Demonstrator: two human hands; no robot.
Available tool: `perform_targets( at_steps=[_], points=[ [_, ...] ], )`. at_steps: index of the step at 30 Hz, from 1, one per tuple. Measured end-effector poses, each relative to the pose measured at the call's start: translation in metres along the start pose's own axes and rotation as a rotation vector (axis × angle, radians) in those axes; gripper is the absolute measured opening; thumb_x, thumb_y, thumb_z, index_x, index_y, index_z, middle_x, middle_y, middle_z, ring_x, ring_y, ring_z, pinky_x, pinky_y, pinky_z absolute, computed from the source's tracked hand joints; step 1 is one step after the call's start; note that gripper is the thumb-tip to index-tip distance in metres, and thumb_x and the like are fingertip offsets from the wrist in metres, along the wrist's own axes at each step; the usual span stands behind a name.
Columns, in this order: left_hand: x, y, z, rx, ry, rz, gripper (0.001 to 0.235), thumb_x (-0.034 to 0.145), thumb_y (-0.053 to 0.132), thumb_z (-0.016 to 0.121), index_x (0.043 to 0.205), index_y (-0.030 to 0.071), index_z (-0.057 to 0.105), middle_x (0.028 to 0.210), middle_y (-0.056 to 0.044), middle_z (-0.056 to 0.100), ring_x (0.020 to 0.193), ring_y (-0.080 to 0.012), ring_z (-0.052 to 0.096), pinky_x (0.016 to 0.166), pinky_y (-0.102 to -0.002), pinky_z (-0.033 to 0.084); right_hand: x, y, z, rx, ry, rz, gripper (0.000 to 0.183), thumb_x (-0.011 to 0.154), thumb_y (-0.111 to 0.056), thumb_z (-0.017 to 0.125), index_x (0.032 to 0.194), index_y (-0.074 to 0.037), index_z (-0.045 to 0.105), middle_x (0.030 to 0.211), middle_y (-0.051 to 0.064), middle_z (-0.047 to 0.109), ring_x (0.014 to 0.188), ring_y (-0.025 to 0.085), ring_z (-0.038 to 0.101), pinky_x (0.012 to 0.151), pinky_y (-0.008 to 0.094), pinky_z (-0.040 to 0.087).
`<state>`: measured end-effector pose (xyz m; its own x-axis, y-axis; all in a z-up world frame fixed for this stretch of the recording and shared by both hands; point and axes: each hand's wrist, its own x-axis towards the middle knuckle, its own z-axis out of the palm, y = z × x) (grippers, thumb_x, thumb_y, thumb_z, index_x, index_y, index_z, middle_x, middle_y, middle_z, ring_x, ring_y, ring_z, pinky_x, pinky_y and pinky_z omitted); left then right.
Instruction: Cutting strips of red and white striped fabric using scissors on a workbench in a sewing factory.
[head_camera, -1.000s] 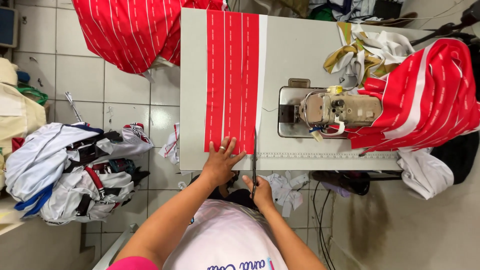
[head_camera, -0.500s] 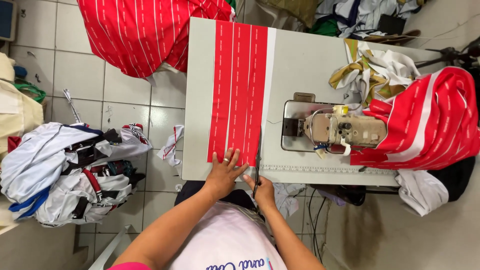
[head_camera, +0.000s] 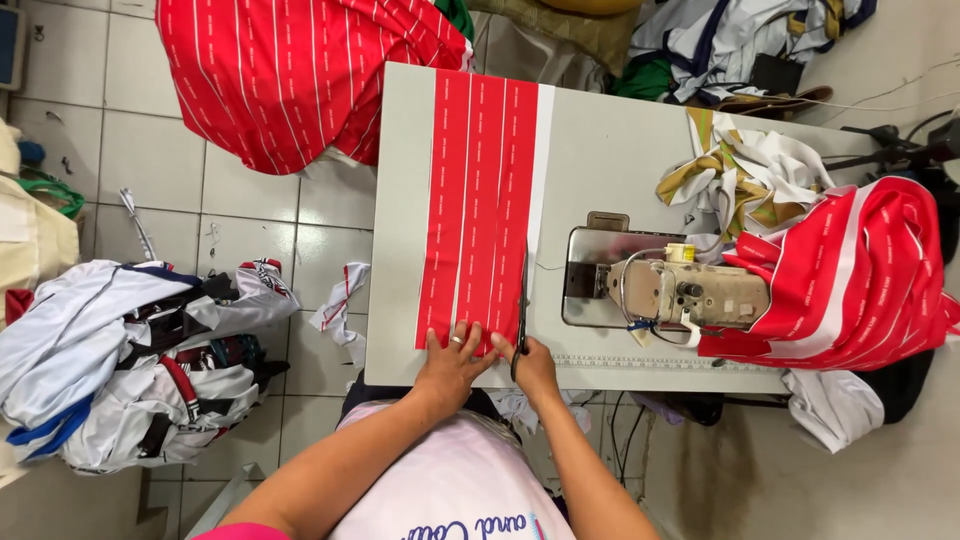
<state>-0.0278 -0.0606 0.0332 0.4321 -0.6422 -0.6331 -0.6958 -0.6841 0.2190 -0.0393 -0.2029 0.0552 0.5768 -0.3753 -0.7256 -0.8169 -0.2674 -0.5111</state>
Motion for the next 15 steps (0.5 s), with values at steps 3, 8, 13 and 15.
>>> perform_targets(
  at_steps=[3,8,13,15],
  points=[
    [-0.005,-0.001,-0.013,0.019,-0.037,0.014,0.069,0.089,0.029,0.063,0.15,0.028,0.03,0.156,-0.019,0.016,0.142,-0.041,0.015,0.1,-0.07,0.029,0.001,-0.024,-0.004,-0.01,0.005,0.005,0.05,0.07,-0.056,0.08,0.066,-0.011,0.059,0.058,0.006,0.059,0.066,0.022,0.063,0.06,0.028,0.044],
    [-0.009,-0.005,-0.022,0.023,-0.052,0.044,0.068,0.09,0.027,0.062,0.15,0.027,0.03,0.155,-0.02,0.017,0.141,-0.0419,0.017,0.098,-0.07,0.031,0.028,0.006,0.0,0.032,0.024,0.008,0.047,0.069,-0.049,0.084,0.063,-0.009,0.058,0.053,0.006,0.056,0.057,0.019,0.06,0.053,0.025,0.042],
    [-0.005,-0.009,-0.024,0.048,-0.064,0.067,0.061,0.093,0.021,0.057,0.149,0.026,0.033,0.154,-0.02,0.019,0.14,-0.0426,0.02,0.095,-0.069,0.033,0.038,-0.031,-0.006,0.074,-0.038,-0.012,0.052,0.07,-0.054,0.081,0.069,-0.008,0.057,0.058,0.01,0.056,0.061,0.023,0.061,0.056,0.029,0.043],
    [-0.004,-0.013,-0.03,0.059,-0.065,0.096,0.058,0.093,0.019,0.055,0.148,0.026,0.036,0.153,-0.021,0.021,0.139,-0.0437,0.022,0.093,-0.068,0.035,0.061,-0.02,-0.002,0.077,-0.005,-0.014,0.05,0.073,-0.051,0.081,0.064,-0.008,0.055,0.051,0.005,0.052,0.05,0.017,0.058,0.049,0.023,0.04]
  ],
)
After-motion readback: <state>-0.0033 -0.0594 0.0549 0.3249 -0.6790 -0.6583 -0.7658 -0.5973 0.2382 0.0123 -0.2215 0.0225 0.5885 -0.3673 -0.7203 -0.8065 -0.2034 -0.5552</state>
